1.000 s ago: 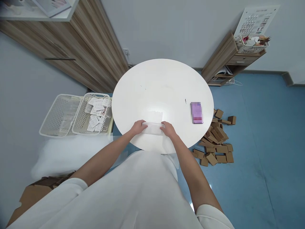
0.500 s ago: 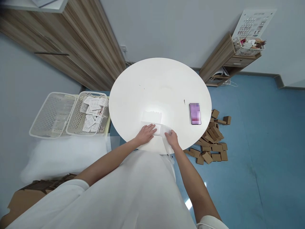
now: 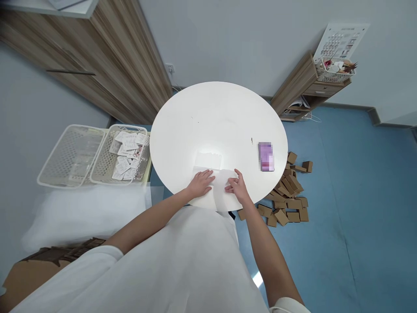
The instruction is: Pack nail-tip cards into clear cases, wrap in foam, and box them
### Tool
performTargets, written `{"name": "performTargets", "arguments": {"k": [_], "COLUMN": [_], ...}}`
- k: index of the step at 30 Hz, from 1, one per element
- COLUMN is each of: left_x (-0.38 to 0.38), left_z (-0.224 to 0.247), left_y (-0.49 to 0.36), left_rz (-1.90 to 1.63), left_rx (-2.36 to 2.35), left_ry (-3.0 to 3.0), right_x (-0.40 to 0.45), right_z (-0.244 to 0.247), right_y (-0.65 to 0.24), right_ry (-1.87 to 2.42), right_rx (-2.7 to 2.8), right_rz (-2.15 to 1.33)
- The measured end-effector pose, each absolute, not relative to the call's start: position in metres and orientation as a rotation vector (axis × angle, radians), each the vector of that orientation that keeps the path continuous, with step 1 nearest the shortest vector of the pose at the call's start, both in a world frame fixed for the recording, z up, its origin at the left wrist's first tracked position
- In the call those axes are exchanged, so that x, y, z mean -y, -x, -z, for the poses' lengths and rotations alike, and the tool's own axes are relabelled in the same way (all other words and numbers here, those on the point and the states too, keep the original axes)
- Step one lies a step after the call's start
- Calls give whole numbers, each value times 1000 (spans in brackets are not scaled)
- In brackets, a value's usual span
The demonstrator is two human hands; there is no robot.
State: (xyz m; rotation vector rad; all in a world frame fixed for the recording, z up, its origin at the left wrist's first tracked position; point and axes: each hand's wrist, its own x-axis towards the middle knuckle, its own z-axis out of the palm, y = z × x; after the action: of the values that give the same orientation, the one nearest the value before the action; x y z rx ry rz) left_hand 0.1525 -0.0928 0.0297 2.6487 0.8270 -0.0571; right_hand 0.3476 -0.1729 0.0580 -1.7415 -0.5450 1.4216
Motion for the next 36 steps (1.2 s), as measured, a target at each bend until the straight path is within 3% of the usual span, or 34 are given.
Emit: {"name": "performTargets", "arguments": {"k": [6,12,21,30,36], "left_x": [92,92,99,92,89], "left_z": [-31,-32,-34,-35,-37], "left_y": [-153,-153,-157,-153,-151], "left_rz": [33,26,73,-93,-115], "left_rx": [-829,-835,-840,-912,-968], "left_ry": [-2602,-2594,-2563,-2335,-2372], "right_x": [179,168,146,130,137], "right_z": [-58,-52,-54,-50,-39], "right_y": [-341,-334,-328,-309,-316], "right_ry": [1975,2270,2439,1969,1915], "right_rx": [913,1080,1307,1433,1624], "right_rz": [-1423,-1032,-710,-1161,-1117]}}
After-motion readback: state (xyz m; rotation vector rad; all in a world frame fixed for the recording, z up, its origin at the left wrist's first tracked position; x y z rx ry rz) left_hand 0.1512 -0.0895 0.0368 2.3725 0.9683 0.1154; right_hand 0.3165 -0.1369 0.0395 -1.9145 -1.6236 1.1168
